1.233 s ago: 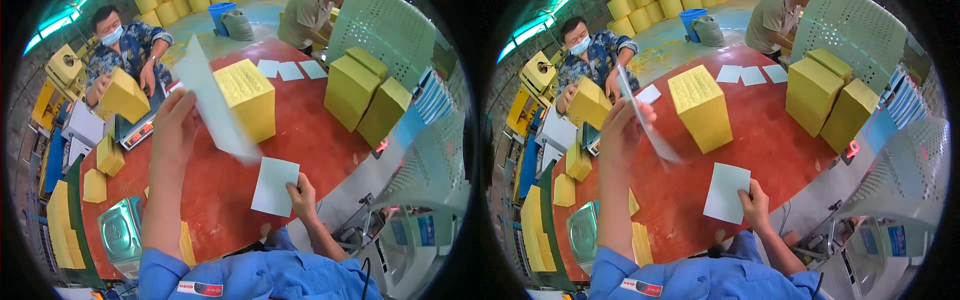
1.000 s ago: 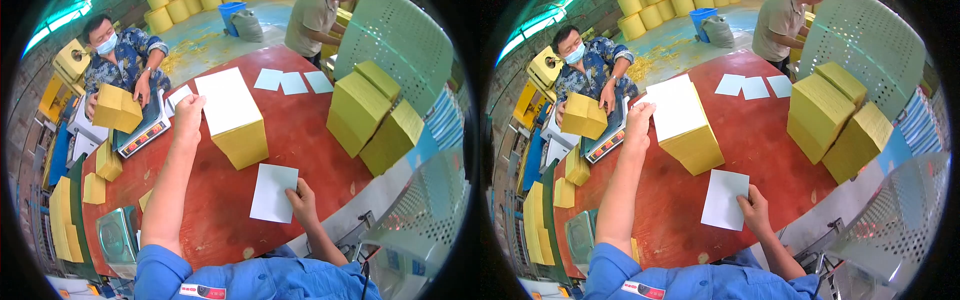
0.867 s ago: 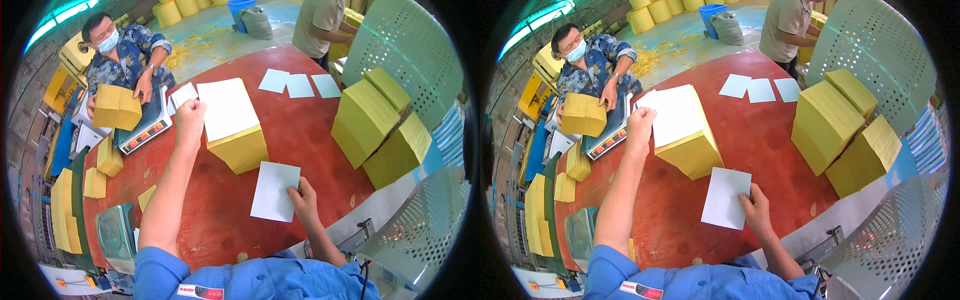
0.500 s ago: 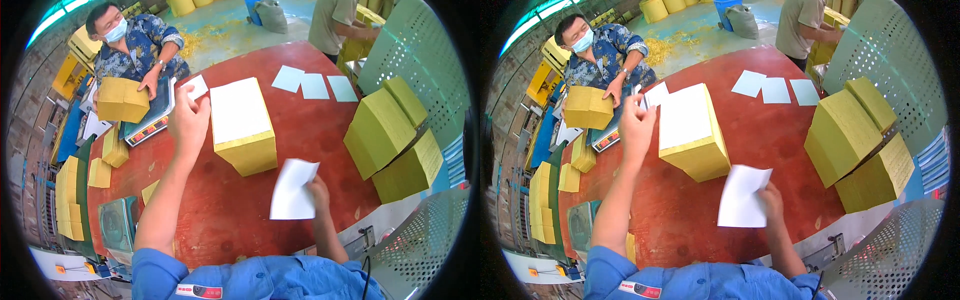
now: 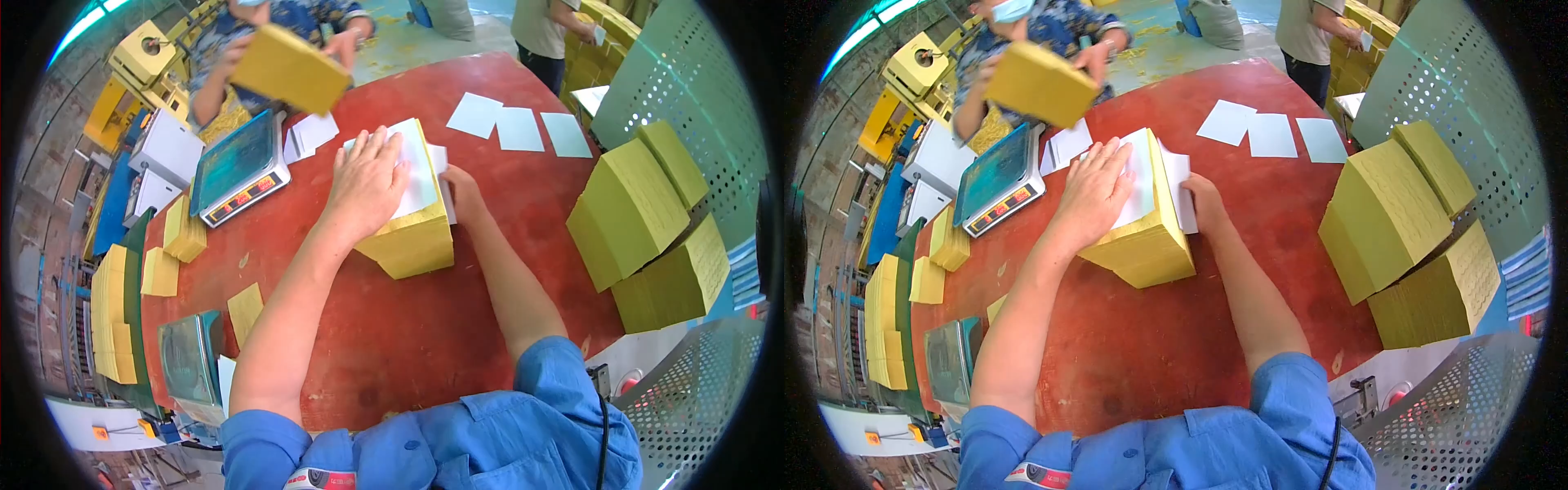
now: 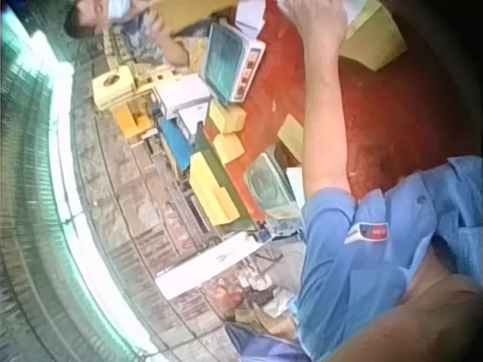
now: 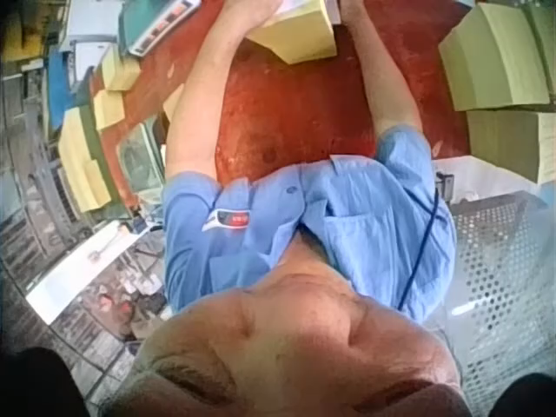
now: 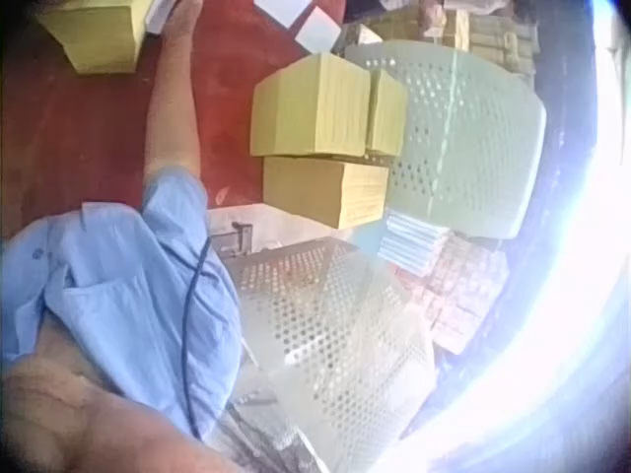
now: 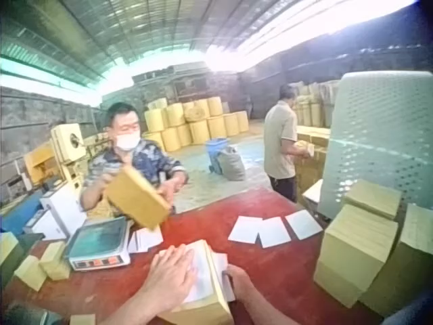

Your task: Bundling and strapping stacks of yellow paper using a semi-automatic machine.

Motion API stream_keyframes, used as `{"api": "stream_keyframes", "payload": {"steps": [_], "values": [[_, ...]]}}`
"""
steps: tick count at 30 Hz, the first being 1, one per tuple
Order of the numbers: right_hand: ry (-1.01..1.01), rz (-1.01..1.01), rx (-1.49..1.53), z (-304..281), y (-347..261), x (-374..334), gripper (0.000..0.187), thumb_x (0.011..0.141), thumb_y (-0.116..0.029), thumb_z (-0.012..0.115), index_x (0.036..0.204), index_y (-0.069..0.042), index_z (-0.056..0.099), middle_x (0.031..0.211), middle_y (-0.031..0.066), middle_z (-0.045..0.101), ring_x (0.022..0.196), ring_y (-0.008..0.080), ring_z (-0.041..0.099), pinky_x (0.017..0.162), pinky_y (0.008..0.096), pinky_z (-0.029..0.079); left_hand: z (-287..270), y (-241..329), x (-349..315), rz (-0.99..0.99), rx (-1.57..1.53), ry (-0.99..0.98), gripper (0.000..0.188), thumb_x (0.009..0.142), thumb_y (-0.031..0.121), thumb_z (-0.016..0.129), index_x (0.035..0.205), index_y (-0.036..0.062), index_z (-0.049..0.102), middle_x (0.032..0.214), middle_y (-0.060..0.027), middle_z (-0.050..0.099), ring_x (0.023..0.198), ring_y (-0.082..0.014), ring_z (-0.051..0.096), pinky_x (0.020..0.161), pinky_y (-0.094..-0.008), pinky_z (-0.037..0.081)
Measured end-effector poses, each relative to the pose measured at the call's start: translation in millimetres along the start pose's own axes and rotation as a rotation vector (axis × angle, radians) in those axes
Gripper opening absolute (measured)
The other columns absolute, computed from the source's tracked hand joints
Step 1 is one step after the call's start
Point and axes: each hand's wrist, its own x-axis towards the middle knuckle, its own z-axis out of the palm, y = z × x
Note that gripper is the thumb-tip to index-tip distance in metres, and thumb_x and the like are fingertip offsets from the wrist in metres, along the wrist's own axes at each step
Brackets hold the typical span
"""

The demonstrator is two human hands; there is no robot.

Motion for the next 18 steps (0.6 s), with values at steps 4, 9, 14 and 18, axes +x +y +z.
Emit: {"api": "stream_keyframes", "payload": {"steps": [4,9,14,18], "values": [[0.006,-0.013,-0.103,15,13,-4,0.033,0.088,-0.016,0.045,0.111,0.002,0.061,0.098,0.0093,0.066,0.083,0.0172,0.063,0.075,0.0303,0.050,-4,-3,-13,0.000,-0.035,-0.005,0.050,0.100,0.032,0.041,0.142,0.0042,0.045,0.150,-0.0202,0.039,0.141,-0.0384,0.031,0.115,-0.0471,0.024],[0.111,-0.065,-0.184,26,21,-81,0.028,0.089,-0.015,0.045,0.105,0.000,0.061,0.093,0.0073,0.065,0.080,0.0141,0.062,0.071,0.0286,0.049,-17,14,-70,0.118,-0.094,-0.009,0.048,0.098,0.025,0.044,0.141,0.0031,0.045,0.149,-0.0203,0.039,0.141,-0.0369,0.032,0.115,-0.0437,0.026],[0.207,-0.043,-0.235,33,26,-201,0.033,0.088,-0.016,0.044,0.112,0.002,0.060,0.103,0.0104,0.065,0.092,0.0174,0.061,0.082,0.0316,0.048,-53,53,-147,0.285,-0.204,-0.092,0.049,0.094,0.018,0.046,0.141,0.0029,0.045,0.150,-0.0199,0.038,0.141,-0.0390,0.031,0.115,-0.0464,0.025],[0.426,-0.027,-0.149,60,53,-288,0.031,0.086,-0.010,0.047,0.110,0.001,0.062,0.097,0.0084,0.066,0.089,0.0158,0.061,0.081,0.0326,0.048,-84,61,-208,0.429,-0.249,-0.206,0.055,0.087,0.012,0.049,0.140,0.0013,0.045,0.150,-0.0197,0.038,0.141,-0.0405,0.030,0.114,-0.0495,0.024]]}}
